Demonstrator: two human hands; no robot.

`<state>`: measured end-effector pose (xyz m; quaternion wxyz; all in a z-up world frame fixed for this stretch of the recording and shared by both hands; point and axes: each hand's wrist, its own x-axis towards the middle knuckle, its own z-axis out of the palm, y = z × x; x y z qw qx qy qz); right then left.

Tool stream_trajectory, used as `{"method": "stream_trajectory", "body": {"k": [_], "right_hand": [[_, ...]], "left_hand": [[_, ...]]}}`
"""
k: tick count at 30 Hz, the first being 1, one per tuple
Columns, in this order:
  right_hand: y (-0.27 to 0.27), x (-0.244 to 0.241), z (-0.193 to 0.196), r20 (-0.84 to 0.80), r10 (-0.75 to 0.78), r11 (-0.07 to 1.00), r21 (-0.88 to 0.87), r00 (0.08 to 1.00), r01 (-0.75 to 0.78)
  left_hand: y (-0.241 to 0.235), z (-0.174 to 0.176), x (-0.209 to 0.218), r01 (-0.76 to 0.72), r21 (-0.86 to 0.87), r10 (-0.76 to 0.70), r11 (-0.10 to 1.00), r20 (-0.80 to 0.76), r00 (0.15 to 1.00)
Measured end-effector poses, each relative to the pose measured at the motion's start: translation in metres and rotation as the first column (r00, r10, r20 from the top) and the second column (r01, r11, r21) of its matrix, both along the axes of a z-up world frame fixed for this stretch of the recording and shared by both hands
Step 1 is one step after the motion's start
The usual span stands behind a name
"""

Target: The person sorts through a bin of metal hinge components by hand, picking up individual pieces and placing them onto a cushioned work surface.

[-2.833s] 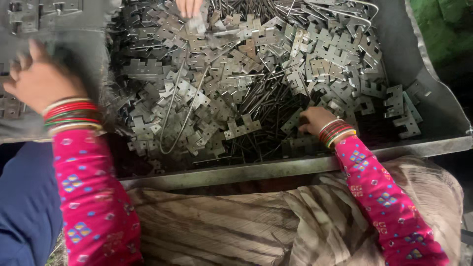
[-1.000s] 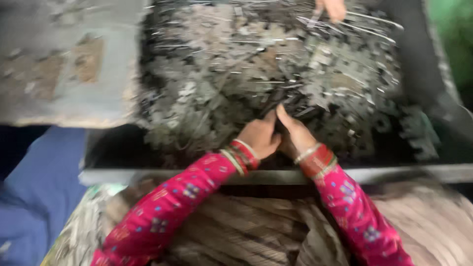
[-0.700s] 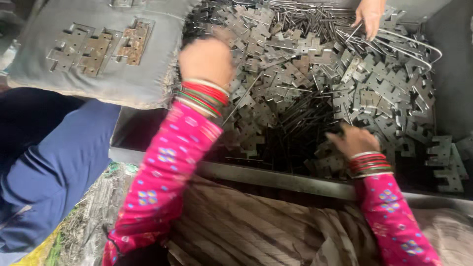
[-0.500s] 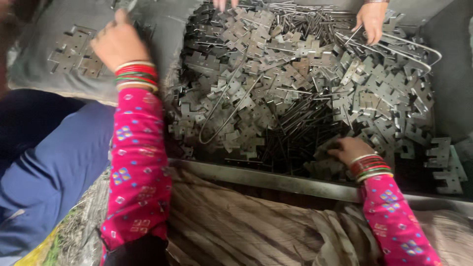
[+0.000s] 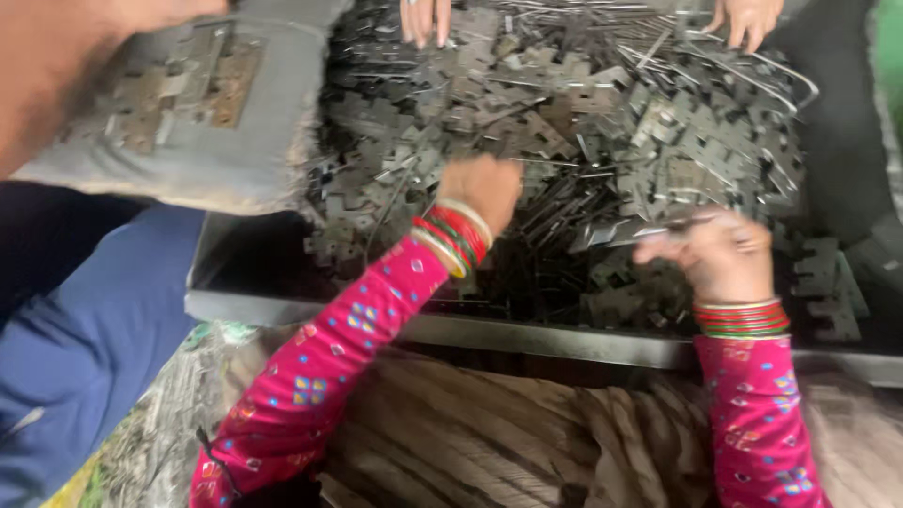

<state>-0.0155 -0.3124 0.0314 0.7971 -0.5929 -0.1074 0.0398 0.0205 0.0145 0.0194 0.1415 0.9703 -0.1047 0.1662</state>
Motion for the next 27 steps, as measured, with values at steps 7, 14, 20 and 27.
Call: {"method": "stream_trajectory", "body": {"k": [7,14,20,27], "right_hand": [[-0.038,-0.007,0.047,0.017,-0.215,0.915,0.353,0.976,0.195],[-0.021,0.028,-0.009,-0.297,-0.056,0.998,0.02,0.953,0.064],[0.02,0.082,-0.114,-0.005,0.085,-0.073,-0.997,0.996,0.001],[0.032,0.085,-0.146,-0.21,0.131,-0.221,-0.959,0.969,-0.178]], "left_hand": [[-0.019,-0.093,-0.008,0.029,0.328,-0.028,0.944,-0.007,1.0],[-0.008,-0.1,0.008,0.029,0.351,-0.016,0.936,-0.04,0.999],[0.034,-0.082,0.02,-0.032,0.231,0.097,0.972,-0.276,0.956],[0.043,-0.075,0.028,-0.139,0.256,0.164,0.957,-0.081,0.983]]}}
